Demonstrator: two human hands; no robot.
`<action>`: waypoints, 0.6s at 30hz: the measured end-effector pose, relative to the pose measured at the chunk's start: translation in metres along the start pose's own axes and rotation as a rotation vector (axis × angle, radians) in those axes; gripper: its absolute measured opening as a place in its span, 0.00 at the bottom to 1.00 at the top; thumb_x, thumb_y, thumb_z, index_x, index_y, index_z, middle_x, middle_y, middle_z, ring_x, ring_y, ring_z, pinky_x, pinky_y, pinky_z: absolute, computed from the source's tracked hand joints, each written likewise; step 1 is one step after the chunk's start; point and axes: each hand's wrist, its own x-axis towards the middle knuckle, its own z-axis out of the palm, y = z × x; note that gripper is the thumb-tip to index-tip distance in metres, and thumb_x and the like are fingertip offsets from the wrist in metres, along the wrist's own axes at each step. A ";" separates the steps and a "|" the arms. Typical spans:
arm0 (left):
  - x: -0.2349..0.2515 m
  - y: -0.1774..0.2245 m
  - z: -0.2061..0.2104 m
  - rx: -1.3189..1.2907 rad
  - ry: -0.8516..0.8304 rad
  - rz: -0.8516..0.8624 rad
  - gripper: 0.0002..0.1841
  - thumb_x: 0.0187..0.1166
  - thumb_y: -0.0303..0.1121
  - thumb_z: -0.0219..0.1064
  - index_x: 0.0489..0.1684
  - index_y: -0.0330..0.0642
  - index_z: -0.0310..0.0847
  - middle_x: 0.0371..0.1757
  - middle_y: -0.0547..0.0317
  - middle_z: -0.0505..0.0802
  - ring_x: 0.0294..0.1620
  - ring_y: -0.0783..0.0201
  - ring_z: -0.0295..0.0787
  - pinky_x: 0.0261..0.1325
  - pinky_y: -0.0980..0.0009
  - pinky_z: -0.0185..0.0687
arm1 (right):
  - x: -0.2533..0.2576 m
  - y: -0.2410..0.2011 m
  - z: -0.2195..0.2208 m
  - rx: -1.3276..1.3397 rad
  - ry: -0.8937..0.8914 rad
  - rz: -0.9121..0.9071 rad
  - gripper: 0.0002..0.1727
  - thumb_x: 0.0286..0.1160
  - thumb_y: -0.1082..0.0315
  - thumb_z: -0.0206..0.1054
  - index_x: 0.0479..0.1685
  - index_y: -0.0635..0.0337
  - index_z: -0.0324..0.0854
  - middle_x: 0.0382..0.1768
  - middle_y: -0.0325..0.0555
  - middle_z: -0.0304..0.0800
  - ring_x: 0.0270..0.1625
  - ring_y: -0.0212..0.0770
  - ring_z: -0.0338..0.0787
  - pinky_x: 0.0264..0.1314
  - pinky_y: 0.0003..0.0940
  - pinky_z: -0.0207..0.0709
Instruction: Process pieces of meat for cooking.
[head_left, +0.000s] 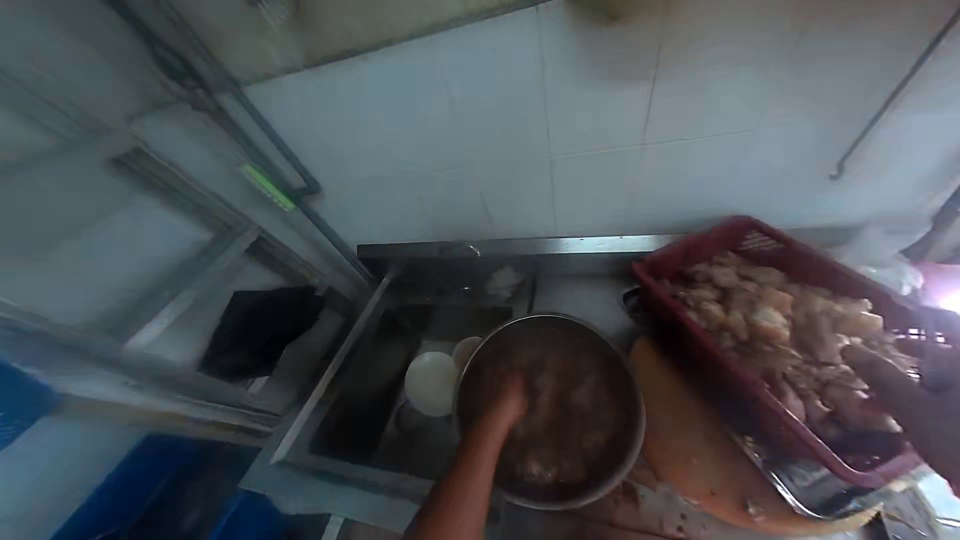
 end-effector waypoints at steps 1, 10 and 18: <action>0.013 -0.019 0.009 0.053 -0.027 -0.088 0.35 0.67 0.44 0.76 0.78 0.44 0.77 0.85 0.36 0.70 0.83 0.32 0.65 0.77 0.32 0.68 | -0.006 -0.004 0.004 0.019 -0.035 -0.028 0.31 0.86 0.51 0.64 0.84 0.55 0.68 0.54 0.65 0.89 0.42 0.64 0.92 0.44 0.70 0.84; 0.020 -0.064 0.045 -1.035 -0.057 0.021 0.22 0.81 0.34 0.69 0.72 0.36 0.79 0.59 0.43 0.91 0.54 0.52 0.93 0.60 0.55 0.91 | -0.108 -0.004 0.114 0.327 -0.666 0.049 0.20 0.84 0.51 0.67 0.65 0.53 0.85 0.37 0.44 0.95 0.26 0.42 0.91 0.30 0.46 0.89; -0.050 0.018 0.009 -1.639 -0.342 0.566 0.20 0.78 0.28 0.70 0.67 0.36 0.80 0.74 0.38 0.83 0.64 0.45 0.88 0.66 0.49 0.87 | -0.118 -0.021 0.137 0.407 -0.650 -0.041 0.19 0.81 0.50 0.70 0.66 0.44 0.84 0.35 0.35 0.92 0.27 0.34 0.88 0.31 0.37 0.87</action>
